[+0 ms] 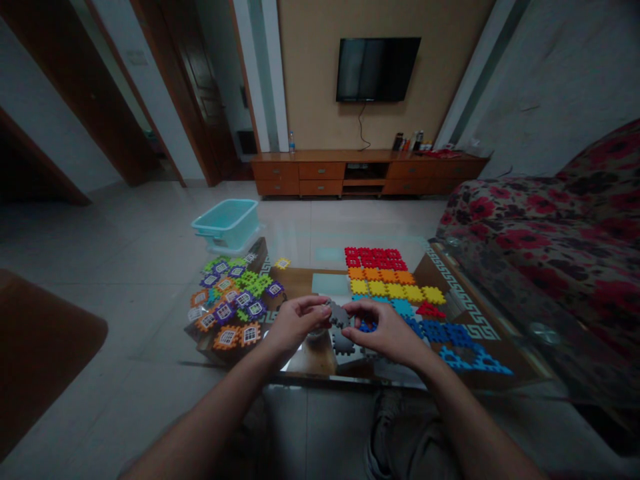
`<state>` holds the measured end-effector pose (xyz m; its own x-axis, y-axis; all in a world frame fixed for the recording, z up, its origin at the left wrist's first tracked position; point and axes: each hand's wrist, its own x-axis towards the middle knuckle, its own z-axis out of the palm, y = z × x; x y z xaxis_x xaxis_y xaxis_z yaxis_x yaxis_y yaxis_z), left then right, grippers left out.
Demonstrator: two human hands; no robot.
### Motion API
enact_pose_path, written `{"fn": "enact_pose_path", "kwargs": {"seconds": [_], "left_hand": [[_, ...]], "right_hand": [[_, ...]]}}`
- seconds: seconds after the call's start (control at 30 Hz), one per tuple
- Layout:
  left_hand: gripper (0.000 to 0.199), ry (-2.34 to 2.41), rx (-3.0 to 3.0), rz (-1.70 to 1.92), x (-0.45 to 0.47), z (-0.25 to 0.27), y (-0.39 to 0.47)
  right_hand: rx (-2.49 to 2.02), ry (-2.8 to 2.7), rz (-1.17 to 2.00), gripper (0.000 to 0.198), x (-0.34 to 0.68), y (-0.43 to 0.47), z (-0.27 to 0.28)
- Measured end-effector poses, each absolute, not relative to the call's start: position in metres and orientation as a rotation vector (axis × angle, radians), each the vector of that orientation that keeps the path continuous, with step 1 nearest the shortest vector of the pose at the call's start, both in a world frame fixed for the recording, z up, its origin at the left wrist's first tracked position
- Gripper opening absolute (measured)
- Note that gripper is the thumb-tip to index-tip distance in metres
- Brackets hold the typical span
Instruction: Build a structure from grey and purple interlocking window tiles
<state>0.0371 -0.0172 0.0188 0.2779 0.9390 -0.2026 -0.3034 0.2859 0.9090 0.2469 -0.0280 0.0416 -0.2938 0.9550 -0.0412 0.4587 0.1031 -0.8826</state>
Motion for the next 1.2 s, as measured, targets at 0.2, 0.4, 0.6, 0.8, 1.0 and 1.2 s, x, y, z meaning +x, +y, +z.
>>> {"fn": "enact_pose_path", "kwargs": {"seconds": [0.2, 0.4, 0.6, 0.8, 1.0, 1.2], "left_hand": [[0.043, 0.906, 1.005, 0.813, 0.027, 0.024, -0.016], [0.054, 1.079, 1.494, 0.597, 0.016, 0.03, -0.018], [0.062, 1.015, 2.09, 0.608, 0.015, 0.036, -0.027], [0.049, 1.012, 2.236, 0.62, 0.017, 0.035, -0.03], [0.048, 1.097, 2.328, 0.542, 0.017, 0.035, -0.03], [0.043, 1.131, 2.397, 0.465, 0.017, 0.036, -0.031]], "right_hand": [[-1.384, -1.992, 0.892, 0.032, 0.248, -0.029, 0.043], [-1.407, -2.192, 0.64, 0.037, 0.251, -0.029, 0.028], [-1.342, -2.278, 0.635, 0.041, 0.25, -0.03, 0.021], [-1.293, -2.281, 0.656, 0.04, 0.244, -0.035, 0.026], [-1.268, -2.306, 0.668, 0.043, 0.237, -0.037, 0.029], [-1.278, -2.329, 0.661, 0.047, 0.235, -0.039, 0.027]]}}
